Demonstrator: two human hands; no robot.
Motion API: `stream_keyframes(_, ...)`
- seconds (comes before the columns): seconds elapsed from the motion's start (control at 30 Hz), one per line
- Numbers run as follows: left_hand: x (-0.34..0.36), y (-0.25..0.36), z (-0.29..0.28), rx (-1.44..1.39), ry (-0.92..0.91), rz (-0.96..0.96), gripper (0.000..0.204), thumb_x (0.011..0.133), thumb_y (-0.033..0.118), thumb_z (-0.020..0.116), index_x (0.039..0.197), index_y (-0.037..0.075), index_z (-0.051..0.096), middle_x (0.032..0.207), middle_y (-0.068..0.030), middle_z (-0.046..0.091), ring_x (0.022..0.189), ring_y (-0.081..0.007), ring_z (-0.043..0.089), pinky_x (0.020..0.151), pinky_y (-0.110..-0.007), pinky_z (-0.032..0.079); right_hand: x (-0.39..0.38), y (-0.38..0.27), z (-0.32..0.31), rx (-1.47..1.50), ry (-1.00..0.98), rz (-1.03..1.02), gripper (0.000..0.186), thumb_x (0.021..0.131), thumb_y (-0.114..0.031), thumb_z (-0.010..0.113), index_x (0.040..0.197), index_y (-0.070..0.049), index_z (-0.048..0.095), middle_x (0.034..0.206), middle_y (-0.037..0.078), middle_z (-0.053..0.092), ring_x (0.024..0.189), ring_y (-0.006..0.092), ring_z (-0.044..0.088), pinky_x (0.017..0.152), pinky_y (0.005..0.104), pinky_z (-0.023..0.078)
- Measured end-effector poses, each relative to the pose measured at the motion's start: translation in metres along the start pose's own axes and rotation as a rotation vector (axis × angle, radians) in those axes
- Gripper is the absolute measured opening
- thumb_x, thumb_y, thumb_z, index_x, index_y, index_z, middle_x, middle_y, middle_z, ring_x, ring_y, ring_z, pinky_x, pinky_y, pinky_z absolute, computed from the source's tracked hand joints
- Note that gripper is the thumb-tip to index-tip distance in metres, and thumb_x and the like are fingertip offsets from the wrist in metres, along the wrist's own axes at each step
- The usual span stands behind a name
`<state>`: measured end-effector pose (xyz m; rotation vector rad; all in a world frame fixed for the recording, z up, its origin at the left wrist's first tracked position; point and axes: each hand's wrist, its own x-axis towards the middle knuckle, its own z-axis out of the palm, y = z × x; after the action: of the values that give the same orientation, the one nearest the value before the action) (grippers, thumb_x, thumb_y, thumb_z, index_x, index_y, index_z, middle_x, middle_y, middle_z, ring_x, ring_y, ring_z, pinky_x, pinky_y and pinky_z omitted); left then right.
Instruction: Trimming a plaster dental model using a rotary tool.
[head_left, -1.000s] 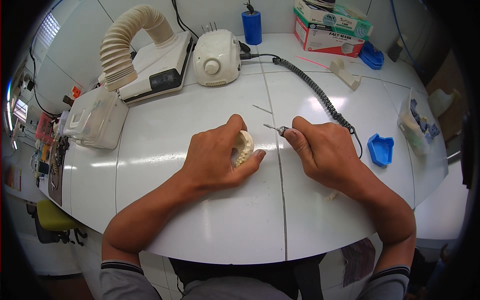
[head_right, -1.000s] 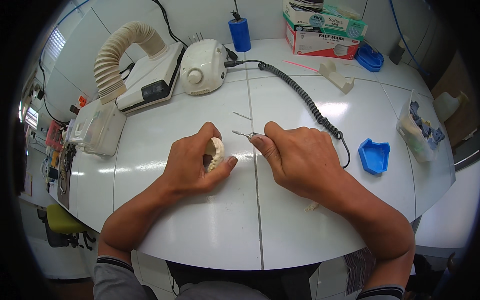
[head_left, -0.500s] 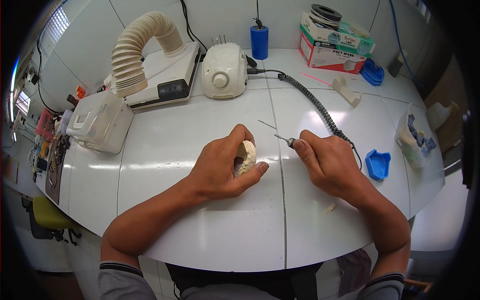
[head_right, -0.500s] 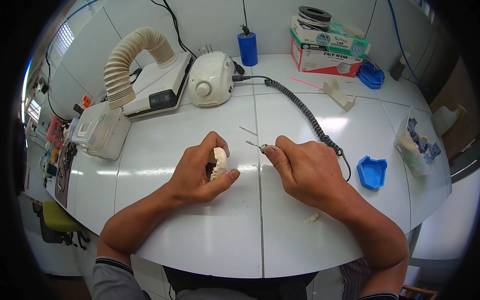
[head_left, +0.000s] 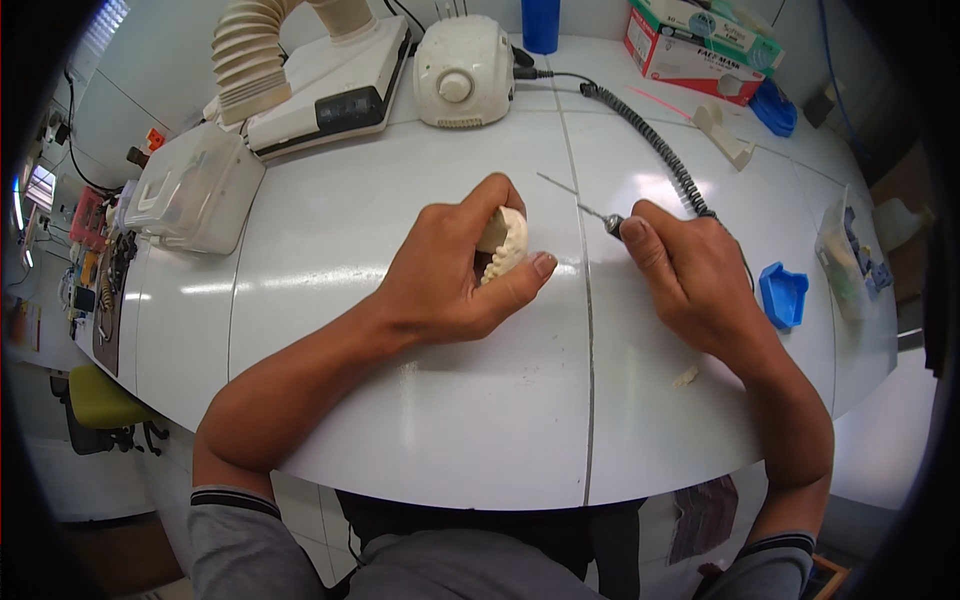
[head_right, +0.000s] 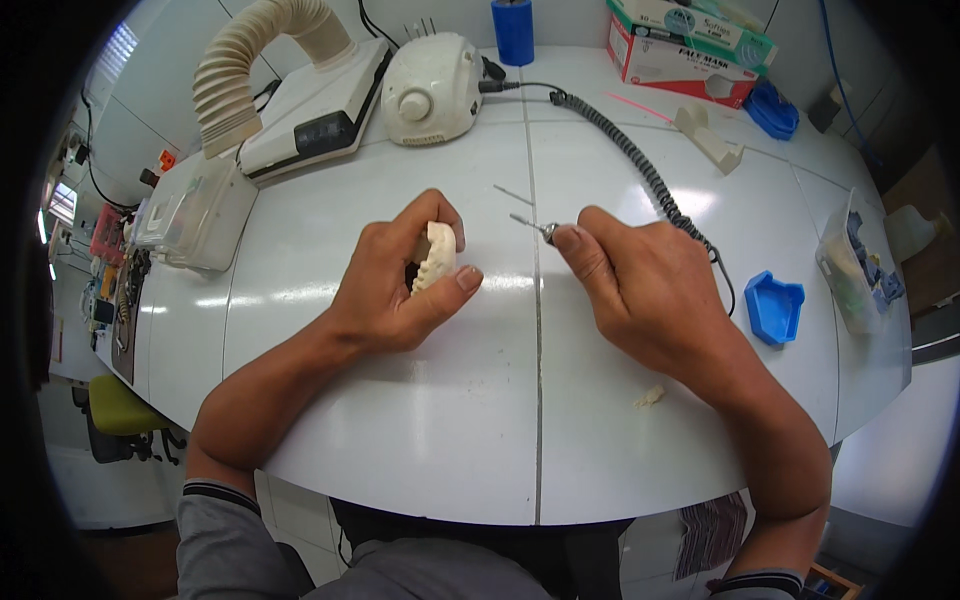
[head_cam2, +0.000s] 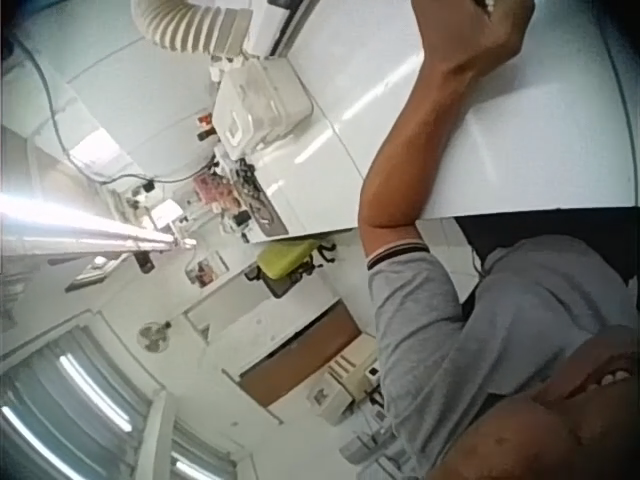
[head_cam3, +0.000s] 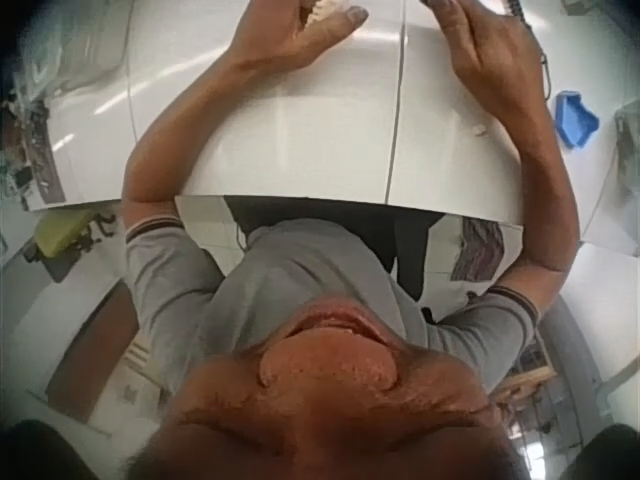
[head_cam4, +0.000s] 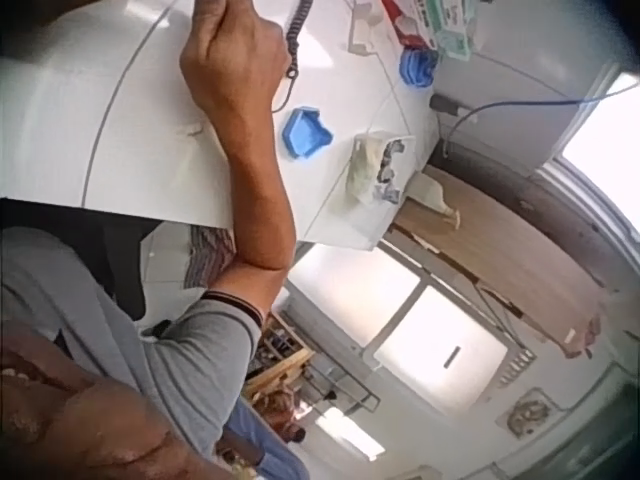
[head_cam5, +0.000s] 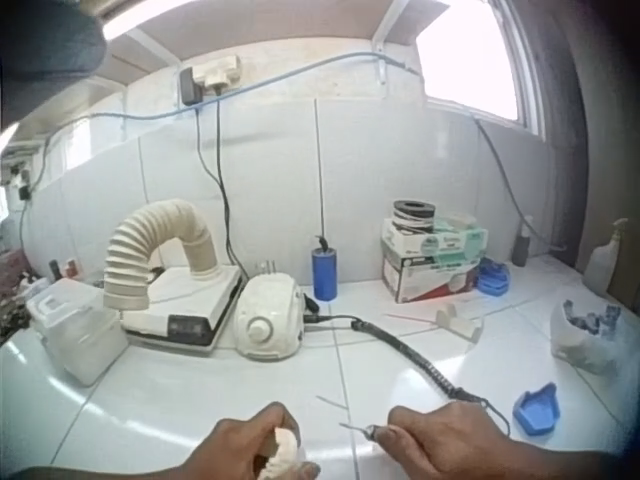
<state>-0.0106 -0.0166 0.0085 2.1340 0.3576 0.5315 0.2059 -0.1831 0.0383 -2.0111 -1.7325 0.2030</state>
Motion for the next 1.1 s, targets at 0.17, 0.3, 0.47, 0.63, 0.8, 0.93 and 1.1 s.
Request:
stream_keyframes(0.17,0.003,-0.001,0.002,0.084,0.053,0.058,0.042,0.09,0.032,0.085,0.102,0.004,0.056,0.065,-0.0016,0.058,0.056,-0.0096,0.056,0.052,-0.027,0.04,0.0,0.003,0.001,0.021,-0.019,0.032,0.052,0.12,-0.042,0.047,0.088,-0.005,0.065,0.055,0.014,0.052,0.05,0.0344,0.053,0.056,0.0478,0.043)
stream_keyframes(0.3,0.005,0.001,0.002,0.103,0.036,0.053,0.043,0.089,0.032,0.086,0.102,0.004,0.057,0.065,-0.0017,0.059,0.056,-0.0094,0.056,0.053,-0.027,0.041,0.001,0.001,0.001,0.012,-0.022,0.049,0.051,0.12,-0.041,0.048,0.087,-0.005,0.065,0.054,0.014,0.052,0.049,0.0337,0.053,0.056,0.0476,0.042)
stream_keyframes(0.47,0.003,0.006,0.001,0.125,0.046,0.021,0.043,0.088,0.031,0.087,0.101,0.004,0.057,0.064,-0.0015,0.059,0.055,-0.0089,0.056,0.052,-0.027,0.04,-0.003,0.001,0.002,0.021,-0.012,0.011,0.049,0.119,-0.04,0.05,0.085,-0.006,0.063,0.055,0.013,0.053,0.049,0.0336,0.054,0.055,0.0473,0.042)
stream_keyframes(0.63,0.001,-0.004,0.009,0.333,0.081,0.044,0.042,0.086,0.032,0.085,0.098,0.003,0.057,0.062,-0.0069,0.061,0.051,-0.0179,0.059,0.052,-0.032,0.043,-0.002,0.006,0.01,-0.089,0.056,-0.182,0.043,0.115,-0.04,0.058,0.086,-0.008,0.06,0.057,0.011,0.057,0.052,0.0337,0.06,0.053,0.0463,0.045)
stream_keyframes(0.8,0.009,-0.001,0.013,0.605,0.04,0.015,0.043,0.088,0.04,0.079,0.096,0.003,0.059,0.061,-0.0155,0.064,0.052,-0.0348,0.065,0.053,-0.044,0.049,-0.003,0.0,0.018,-0.16,0.103,-0.277,0.041,0.114,-0.039,0.06,0.087,-0.008,0.06,0.061,0.01,0.061,0.052,0.0333,0.061,0.051,0.0452,0.044)
stream_keyframes(0.93,0.011,0.002,0.014,0.649,0.03,-0.017,0.045,0.088,0.043,0.076,0.095,0.002,0.06,0.061,-0.0178,0.064,0.053,-0.0384,0.066,0.054,-0.048,0.05,-0.001,-0.001,0.021,-0.214,0.124,-0.261,0.04,0.113,-0.039,0.062,0.088,-0.008,0.059,0.063,0.01,0.063,0.052,0.0322,0.063,0.049,0.045,0.044)
stream_keyframes(1.1,0.012,0.007,0.014,0.673,-0.003,-0.045,0.045,0.086,0.042,0.076,0.095,0.0,0.06,0.06,-0.0178,0.063,0.053,-0.0382,0.065,0.054,-0.049,0.049,-0.002,0.0,0.023,-0.243,0.112,-0.242,0.04,0.113,-0.04,0.062,0.089,-0.008,0.06,0.065,0.009,0.065,0.052,0.0318,0.063,0.049,0.045,0.044)
